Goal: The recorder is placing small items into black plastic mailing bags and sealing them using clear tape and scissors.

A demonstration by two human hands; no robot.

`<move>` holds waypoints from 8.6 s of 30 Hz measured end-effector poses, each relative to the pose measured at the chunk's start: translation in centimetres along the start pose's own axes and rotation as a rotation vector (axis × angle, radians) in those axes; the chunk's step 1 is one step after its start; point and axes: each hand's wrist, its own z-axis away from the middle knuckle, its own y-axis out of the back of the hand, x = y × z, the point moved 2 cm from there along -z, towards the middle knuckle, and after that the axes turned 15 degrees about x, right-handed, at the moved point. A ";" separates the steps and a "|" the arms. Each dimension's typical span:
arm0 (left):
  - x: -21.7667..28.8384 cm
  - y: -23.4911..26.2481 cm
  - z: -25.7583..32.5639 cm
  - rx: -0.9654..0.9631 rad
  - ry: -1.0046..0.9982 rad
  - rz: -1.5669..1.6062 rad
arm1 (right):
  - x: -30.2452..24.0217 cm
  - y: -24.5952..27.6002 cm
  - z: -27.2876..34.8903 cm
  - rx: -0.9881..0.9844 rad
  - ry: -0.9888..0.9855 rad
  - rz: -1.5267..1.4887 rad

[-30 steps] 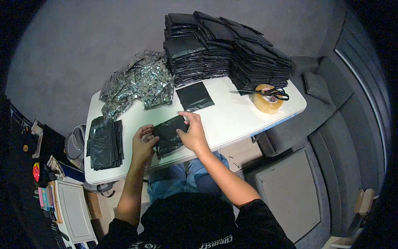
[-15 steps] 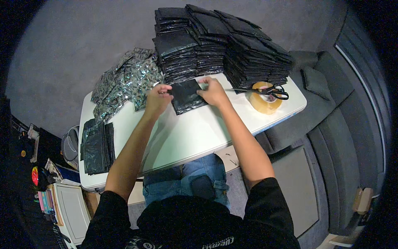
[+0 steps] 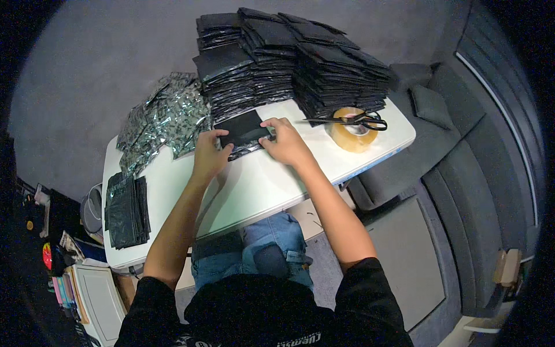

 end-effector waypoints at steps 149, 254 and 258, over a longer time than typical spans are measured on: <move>3.3 0.4 -19.6 0.281 0.140 -0.058 | -10.6 3.5 -14.5 0.250 0.131 0.077; -6.0 15.5 2.5 0.039 0.392 0.242 | -7.0 -1.6 1.5 -0.188 0.214 0.363; -5.5 15.1 1.5 0.103 0.420 0.221 | -5.5 -0.5 1.8 -0.171 0.273 0.407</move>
